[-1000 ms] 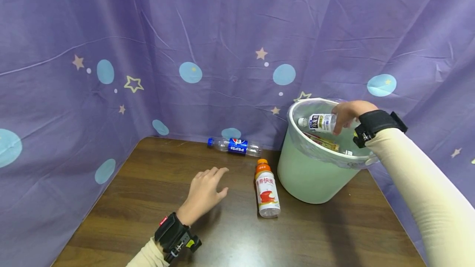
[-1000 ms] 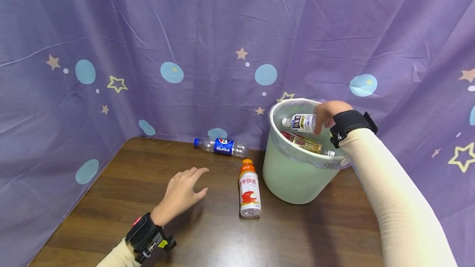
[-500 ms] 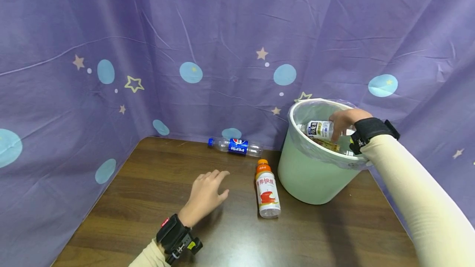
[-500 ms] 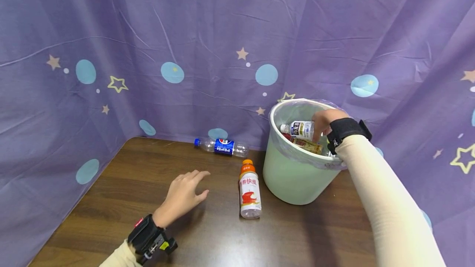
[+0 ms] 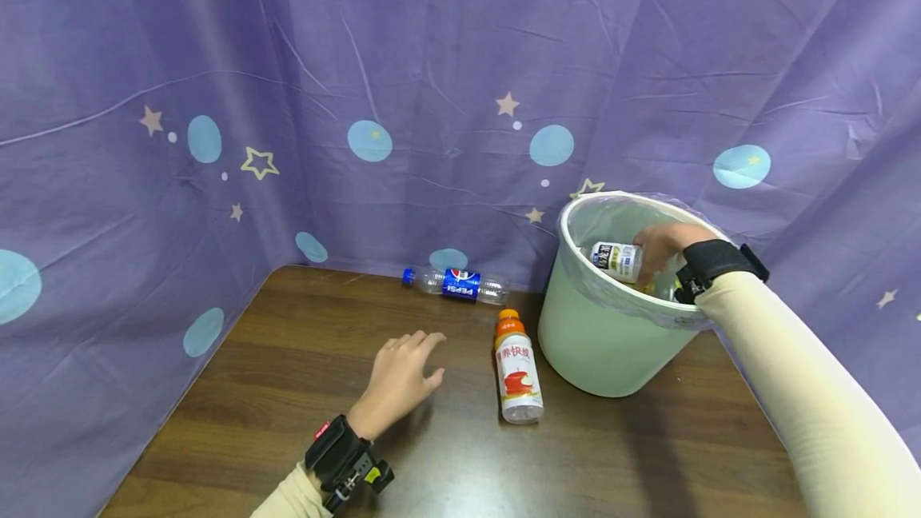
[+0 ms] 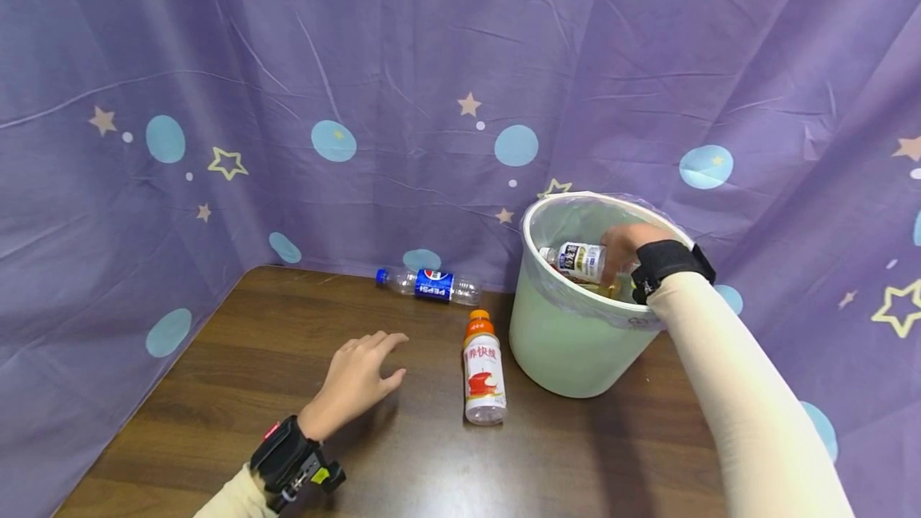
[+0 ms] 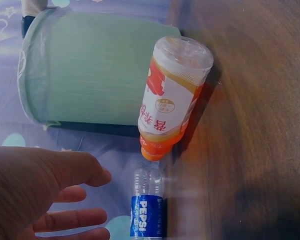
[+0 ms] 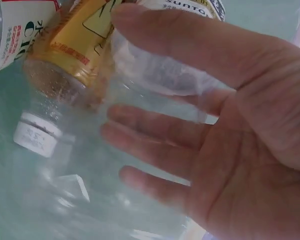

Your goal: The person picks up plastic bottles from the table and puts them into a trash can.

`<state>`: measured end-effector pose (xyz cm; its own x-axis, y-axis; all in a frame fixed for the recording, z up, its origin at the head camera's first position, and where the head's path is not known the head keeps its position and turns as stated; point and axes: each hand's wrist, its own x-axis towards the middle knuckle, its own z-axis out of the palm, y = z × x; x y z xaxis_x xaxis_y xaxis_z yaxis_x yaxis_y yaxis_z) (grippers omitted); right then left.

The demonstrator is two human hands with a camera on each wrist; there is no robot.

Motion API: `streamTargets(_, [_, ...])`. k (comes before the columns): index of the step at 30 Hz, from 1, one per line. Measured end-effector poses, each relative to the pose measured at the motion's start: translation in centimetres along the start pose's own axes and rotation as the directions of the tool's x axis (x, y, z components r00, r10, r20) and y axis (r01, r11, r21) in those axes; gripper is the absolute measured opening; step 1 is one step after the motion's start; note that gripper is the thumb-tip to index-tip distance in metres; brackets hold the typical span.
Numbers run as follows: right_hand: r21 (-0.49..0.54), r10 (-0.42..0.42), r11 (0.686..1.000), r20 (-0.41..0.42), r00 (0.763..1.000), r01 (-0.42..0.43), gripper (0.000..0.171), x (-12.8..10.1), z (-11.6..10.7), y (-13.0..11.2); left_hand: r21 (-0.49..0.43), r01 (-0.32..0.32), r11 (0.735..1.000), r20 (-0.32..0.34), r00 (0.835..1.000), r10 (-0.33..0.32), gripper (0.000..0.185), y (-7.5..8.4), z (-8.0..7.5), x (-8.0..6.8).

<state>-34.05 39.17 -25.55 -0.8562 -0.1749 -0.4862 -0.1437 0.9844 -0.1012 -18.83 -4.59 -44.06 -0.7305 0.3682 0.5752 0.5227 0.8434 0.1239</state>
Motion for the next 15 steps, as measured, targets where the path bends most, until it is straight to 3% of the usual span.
streamTargets(5, [0.021,-0.009,1.0,0.043,0.999,0.008,0.094,-0.1,0.2,-0.2,-0.014,0.012,1.0,0.022,1.0,-0.012,0.049,0.0,0.1,0.0])
streamTargets(15, [0.069,-0.04,0.997,0.105,0.994,0.032,0.082,-0.8,-0.1,-1.2,0.011,0.013,1.0,0.031,0.999,-0.013,0.049,0.1,0.3,0.4])
